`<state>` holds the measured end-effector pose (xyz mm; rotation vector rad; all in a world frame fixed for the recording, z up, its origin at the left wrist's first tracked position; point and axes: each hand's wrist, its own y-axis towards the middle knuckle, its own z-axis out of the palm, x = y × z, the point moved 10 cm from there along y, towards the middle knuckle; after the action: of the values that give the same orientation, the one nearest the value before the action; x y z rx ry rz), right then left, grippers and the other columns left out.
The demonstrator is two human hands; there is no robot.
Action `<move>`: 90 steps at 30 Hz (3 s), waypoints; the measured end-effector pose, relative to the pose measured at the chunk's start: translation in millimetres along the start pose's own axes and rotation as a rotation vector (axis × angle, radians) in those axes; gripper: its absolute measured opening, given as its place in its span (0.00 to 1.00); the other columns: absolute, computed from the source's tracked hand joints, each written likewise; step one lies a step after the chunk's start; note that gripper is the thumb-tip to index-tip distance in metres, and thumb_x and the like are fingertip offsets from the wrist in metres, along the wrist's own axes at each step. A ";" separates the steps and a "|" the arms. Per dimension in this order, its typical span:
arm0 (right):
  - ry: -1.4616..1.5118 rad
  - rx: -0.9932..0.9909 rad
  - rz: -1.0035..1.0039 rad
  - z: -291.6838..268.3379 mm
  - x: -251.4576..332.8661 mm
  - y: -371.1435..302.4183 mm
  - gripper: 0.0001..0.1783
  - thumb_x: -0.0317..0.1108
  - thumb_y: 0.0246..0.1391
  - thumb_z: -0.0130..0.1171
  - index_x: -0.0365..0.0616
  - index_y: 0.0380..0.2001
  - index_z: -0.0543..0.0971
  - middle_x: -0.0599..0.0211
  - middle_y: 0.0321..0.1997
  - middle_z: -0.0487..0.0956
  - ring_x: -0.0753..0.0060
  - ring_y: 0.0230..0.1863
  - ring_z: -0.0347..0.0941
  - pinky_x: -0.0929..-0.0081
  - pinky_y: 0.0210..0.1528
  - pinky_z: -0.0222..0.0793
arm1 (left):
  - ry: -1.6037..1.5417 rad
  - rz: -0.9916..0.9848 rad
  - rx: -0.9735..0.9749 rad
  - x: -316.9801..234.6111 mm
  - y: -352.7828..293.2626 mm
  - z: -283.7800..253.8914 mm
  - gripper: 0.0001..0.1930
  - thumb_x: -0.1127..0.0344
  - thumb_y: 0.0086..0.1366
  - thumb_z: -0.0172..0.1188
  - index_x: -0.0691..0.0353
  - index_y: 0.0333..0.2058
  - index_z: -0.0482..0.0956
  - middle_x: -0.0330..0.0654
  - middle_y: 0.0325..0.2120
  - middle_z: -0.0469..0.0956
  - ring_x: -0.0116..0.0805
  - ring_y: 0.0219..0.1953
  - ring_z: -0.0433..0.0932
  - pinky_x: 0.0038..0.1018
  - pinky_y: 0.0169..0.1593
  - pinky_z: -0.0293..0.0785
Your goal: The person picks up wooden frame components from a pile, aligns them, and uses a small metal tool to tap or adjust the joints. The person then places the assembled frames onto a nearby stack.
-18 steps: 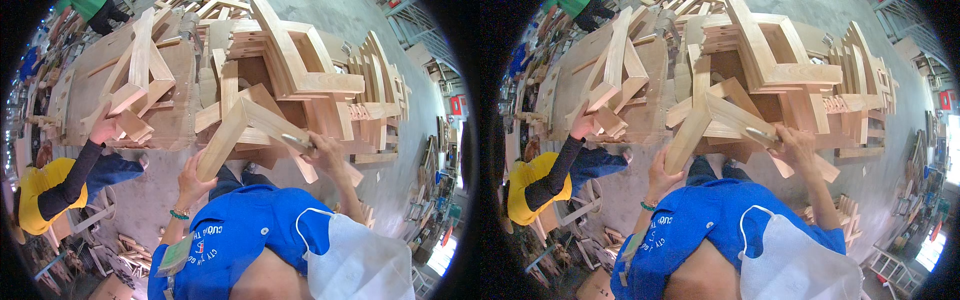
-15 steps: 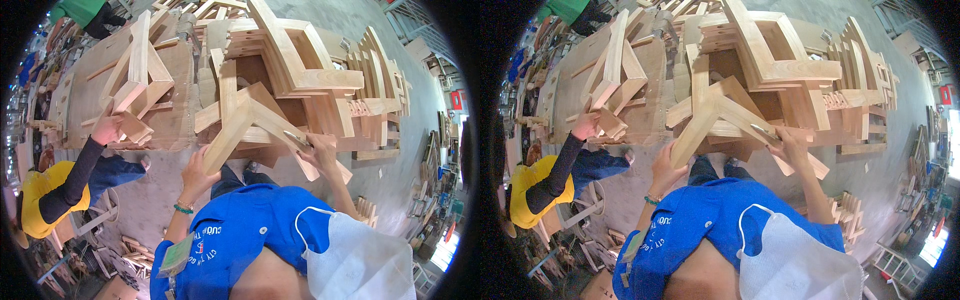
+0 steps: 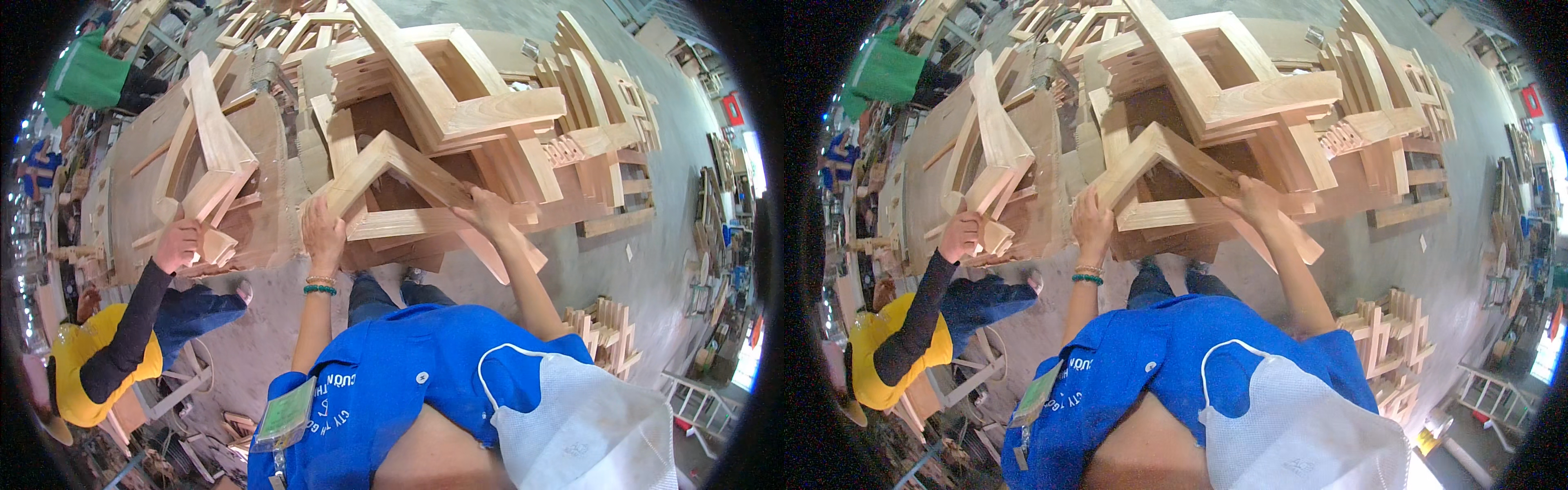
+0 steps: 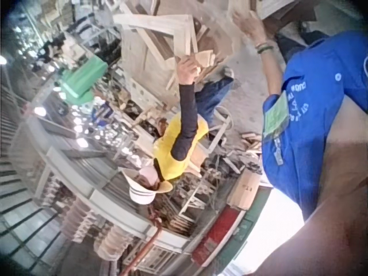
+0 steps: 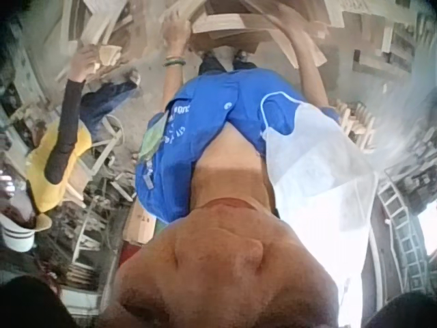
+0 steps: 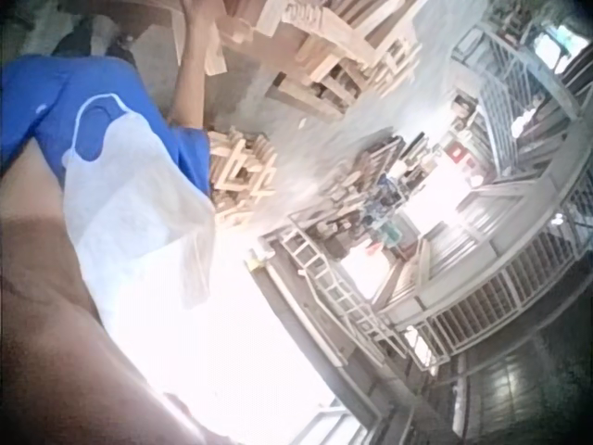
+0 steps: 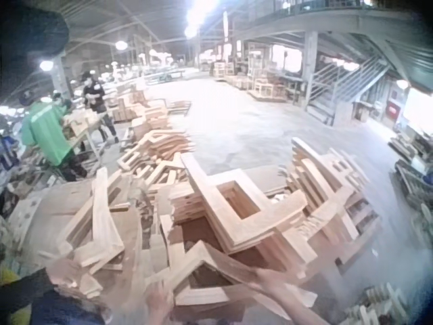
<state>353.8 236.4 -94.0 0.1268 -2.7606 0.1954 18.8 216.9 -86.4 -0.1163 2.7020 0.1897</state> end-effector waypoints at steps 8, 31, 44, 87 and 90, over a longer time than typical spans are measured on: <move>0.258 -0.315 -0.071 -41.7 3.9 -13.0 0.19 0.43 0.49 0.59 0.44 0.42 0.79 0.56 0.38 0.79 0.57 0.40 0.76 0.62 0.39 0.72 | -0.136 0.025 -0.081 -21.0 8.8 -13.1 0.30 0.68 0.53 0.58 0.64 0.56 0.64 0.54 0.55 0.65 0.50 0.60 0.61 0.39 0.62 0.57; 1.588 -0.722 0.758 -32.6 -159.2 -173.4 0.18 0.44 0.59 0.53 0.37 0.35 0.79 0.74 0.16 0.70 0.91 0.11 0.53 0.89 0.11 0.45 | -1.140 -0.113 0.428 -157.9 9.1 -12.0 0.19 0.62 0.62 0.56 0.66 0.48 0.73 0.45 0.42 0.76 0.31 0.45 0.74 0.28 0.50 0.69; 1.863 -0.656 0.926 7.7 -143.3 -211.7 0.18 0.46 0.60 0.50 0.42 0.42 0.75 0.76 0.19 0.67 0.88 0.12 0.51 0.88 0.10 0.41 | -2.040 0.143 2.564 -451.8 -124.3 -274.3 0.18 0.59 0.65 0.52 0.71 0.44 0.72 0.42 0.33 0.74 0.26 0.38 0.72 0.22 0.39 0.68; 2.073 -0.719 0.875 14.2 -159.1 -75.2 0.19 0.57 0.59 0.48 0.53 0.31 0.68 0.73 0.25 0.68 0.84 0.15 0.54 0.89 0.10 0.42 | -1.510 -0.663 0.690 -162.3 189.2 167.1 0.35 0.32 0.63 0.39 0.49 0.61 0.59 0.40 0.61 0.59 0.39 0.62 0.59 0.43 0.58 0.59; 2.067 -0.719 0.873 23.6 -164.5 -57.8 0.16 0.53 0.61 0.47 0.53 0.31 0.67 0.74 0.23 0.66 0.84 0.15 0.53 0.87 0.11 0.41 | -1.624 -0.614 0.679 -162.3 202.6 176.1 0.29 0.35 0.63 0.45 0.44 0.57 0.64 0.34 0.54 0.69 0.33 0.55 0.68 0.38 0.53 0.66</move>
<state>504.6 186.1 -169.3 -0.8966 -0.5477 -0.3159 215.5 452.0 -153.0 -0.3639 0.9306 -0.5738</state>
